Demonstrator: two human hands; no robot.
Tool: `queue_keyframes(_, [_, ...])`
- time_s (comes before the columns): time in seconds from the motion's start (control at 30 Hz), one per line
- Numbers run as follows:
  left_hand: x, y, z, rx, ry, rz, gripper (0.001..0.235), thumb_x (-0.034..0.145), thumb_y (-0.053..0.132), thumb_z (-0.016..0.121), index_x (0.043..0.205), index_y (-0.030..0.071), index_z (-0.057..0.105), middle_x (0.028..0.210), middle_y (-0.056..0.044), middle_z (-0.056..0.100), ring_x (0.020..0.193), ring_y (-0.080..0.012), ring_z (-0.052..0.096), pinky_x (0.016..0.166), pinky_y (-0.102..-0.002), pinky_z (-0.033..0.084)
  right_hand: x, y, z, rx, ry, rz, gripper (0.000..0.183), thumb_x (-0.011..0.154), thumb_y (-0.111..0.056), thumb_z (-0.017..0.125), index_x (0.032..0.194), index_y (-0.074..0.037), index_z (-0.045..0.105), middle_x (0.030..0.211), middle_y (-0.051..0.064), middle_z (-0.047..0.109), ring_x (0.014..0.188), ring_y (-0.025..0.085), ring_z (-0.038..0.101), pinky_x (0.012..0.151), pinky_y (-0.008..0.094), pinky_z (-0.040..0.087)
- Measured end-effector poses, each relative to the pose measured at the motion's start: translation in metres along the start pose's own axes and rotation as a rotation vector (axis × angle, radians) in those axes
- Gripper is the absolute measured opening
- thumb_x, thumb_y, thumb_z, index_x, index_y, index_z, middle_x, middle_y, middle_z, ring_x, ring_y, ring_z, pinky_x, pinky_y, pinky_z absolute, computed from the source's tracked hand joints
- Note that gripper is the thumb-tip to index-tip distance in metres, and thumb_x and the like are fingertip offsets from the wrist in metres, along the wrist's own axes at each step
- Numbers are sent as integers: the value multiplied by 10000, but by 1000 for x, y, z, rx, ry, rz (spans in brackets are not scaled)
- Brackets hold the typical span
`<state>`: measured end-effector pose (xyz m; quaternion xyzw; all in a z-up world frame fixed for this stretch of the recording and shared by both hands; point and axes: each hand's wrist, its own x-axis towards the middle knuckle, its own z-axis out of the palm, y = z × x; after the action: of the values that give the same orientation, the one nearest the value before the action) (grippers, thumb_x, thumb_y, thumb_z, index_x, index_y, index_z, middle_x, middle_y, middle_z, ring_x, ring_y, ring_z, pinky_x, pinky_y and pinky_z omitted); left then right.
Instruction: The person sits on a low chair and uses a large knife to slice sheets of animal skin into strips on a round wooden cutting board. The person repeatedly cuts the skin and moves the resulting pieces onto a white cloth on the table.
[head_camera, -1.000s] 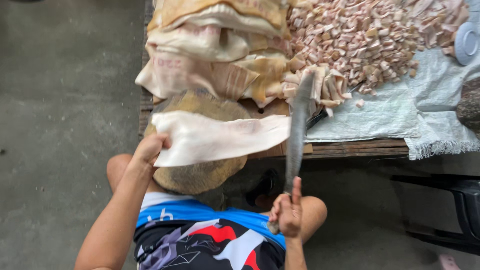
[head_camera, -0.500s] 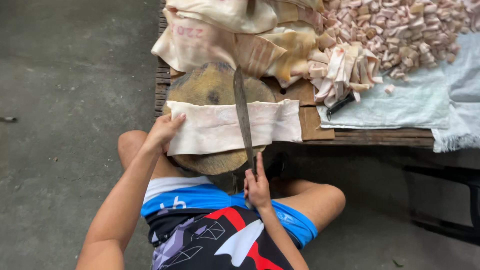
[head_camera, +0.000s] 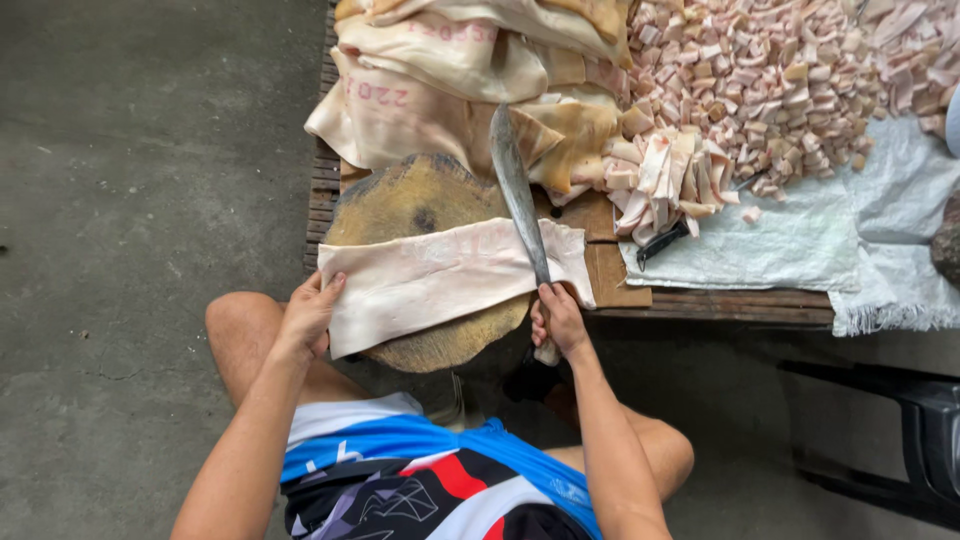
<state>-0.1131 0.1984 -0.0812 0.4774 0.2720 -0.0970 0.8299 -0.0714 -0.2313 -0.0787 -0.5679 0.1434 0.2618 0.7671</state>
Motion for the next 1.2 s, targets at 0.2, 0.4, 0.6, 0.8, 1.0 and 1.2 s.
queue_keyframes(0.2, [9,12,9,59,-23,-31,368,1020,178,588,1368,59,601,1174,-98,720,993,-160,695,858,-329,588,-65,-13,41,-501,236,-100,584,1013,-277,551,1553,-171,357,586,20,499,425,114,478,386,296,442])
queue_keyframes(0.4, [3,34,12,96,-58,-82,384,1019,168,590,1386,54,587,1194,-104,708,1029,-185,694,878,-344,590,-136,58,113,-663,301,-483,584,1073,-235,551,1629,-247,372,641,-2,533,537,87,477,506,287,491])
queue_keyframes(0.6, [3,35,8,123,-28,-107,413,1014,166,576,1417,75,566,1220,-131,689,1074,-200,687,917,-364,592,-126,66,128,-888,313,-361,595,1047,-214,556,1612,-268,378,559,14,490,475,91,492,531,279,477])
queue_keyframes(0.8, [14,30,1,66,-103,-67,432,1020,146,576,1437,45,528,1265,-120,678,1105,-216,689,943,-378,582,-182,-17,125,-392,169,-638,607,1075,-150,508,1646,-264,340,679,2,503,516,65,455,472,232,468])
queue_keyframes(1.0, [4,30,0,52,-76,-89,402,1020,143,578,1415,73,568,1218,-98,691,1076,-212,687,924,-392,595,-203,-33,122,-275,84,-1314,575,1216,-253,412,1691,-461,166,885,32,592,632,87,531,620,225,571])
queue_keyframes(1.2, [7,18,-13,19,-84,-102,386,1019,144,590,1399,73,575,1197,-94,703,1057,-205,694,911,-387,594,-128,77,109,-941,352,-547,561,1051,-186,579,1586,-284,442,680,143,612,530,177,525,550,331,494])
